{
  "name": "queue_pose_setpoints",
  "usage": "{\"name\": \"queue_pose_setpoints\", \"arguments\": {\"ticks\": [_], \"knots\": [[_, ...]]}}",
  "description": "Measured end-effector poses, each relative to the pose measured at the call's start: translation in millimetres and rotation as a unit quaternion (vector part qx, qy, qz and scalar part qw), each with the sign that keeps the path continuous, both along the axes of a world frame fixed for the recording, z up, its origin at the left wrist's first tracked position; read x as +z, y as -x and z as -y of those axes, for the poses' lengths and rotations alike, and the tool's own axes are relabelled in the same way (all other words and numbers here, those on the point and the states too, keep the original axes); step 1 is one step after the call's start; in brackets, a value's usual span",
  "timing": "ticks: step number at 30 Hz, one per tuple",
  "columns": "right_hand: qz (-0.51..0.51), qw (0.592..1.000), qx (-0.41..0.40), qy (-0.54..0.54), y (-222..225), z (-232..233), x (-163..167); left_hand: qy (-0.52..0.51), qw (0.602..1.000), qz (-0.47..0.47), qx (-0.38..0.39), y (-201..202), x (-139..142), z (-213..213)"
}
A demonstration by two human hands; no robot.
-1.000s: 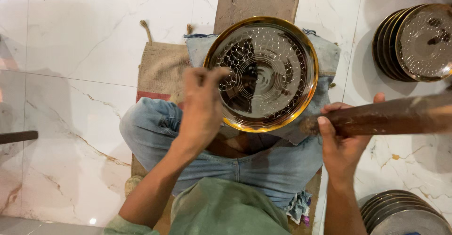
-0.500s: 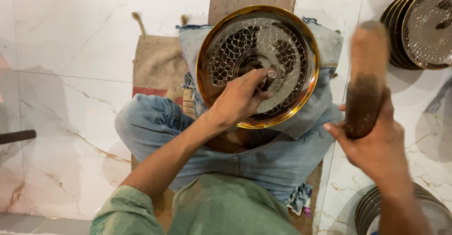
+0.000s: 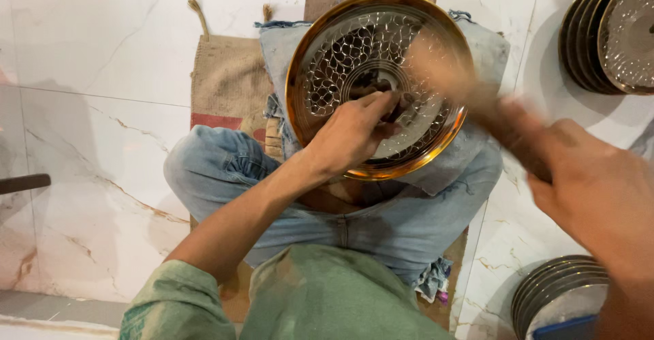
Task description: The person sits cross-legged on the floor with a decorative metal tray on their lap. They hold a small punch against the tray's patterned surface with one hand and strike it repeatedly with a wooden mallet held in the other hand, working the embossed design across the tray, briefly pausing to apply something from a small container before resuming hammering.
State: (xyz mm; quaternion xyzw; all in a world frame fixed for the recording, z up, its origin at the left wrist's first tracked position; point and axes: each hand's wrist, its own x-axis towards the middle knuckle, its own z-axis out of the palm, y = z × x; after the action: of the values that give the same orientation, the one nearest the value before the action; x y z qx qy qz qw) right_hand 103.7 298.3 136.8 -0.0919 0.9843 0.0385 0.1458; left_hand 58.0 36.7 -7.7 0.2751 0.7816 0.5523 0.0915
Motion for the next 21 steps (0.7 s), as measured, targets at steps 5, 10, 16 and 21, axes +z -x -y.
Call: {"name": "queue_pose_setpoints", "arguments": {"ticks": [5,10,16,21], "knots": [[-0.019,0.992,-0.087,0.089,-11.8,-4.5,-6.4,0.028,0.998,0.046,-0.022,2.5,0.1,-0.2],[-0.063,0.969,-0.153,0.184,-30.8,-12.5,-23.2,0.018,0.998,-0.001,-0.055,4.6,1.9,0.9],[-0.056,0.995,-0.045,0.076,-56.2,-24.0,-40.0,0.053,0.994,0.002,-0.093,8.6,-0.4,1.0],[-0.017,0.998,-0.058,0.032,-58.2,-16.3,-37.1,0.077,0.988,-0.010,-0.132,11.6,-2.3,-0.2]]}}
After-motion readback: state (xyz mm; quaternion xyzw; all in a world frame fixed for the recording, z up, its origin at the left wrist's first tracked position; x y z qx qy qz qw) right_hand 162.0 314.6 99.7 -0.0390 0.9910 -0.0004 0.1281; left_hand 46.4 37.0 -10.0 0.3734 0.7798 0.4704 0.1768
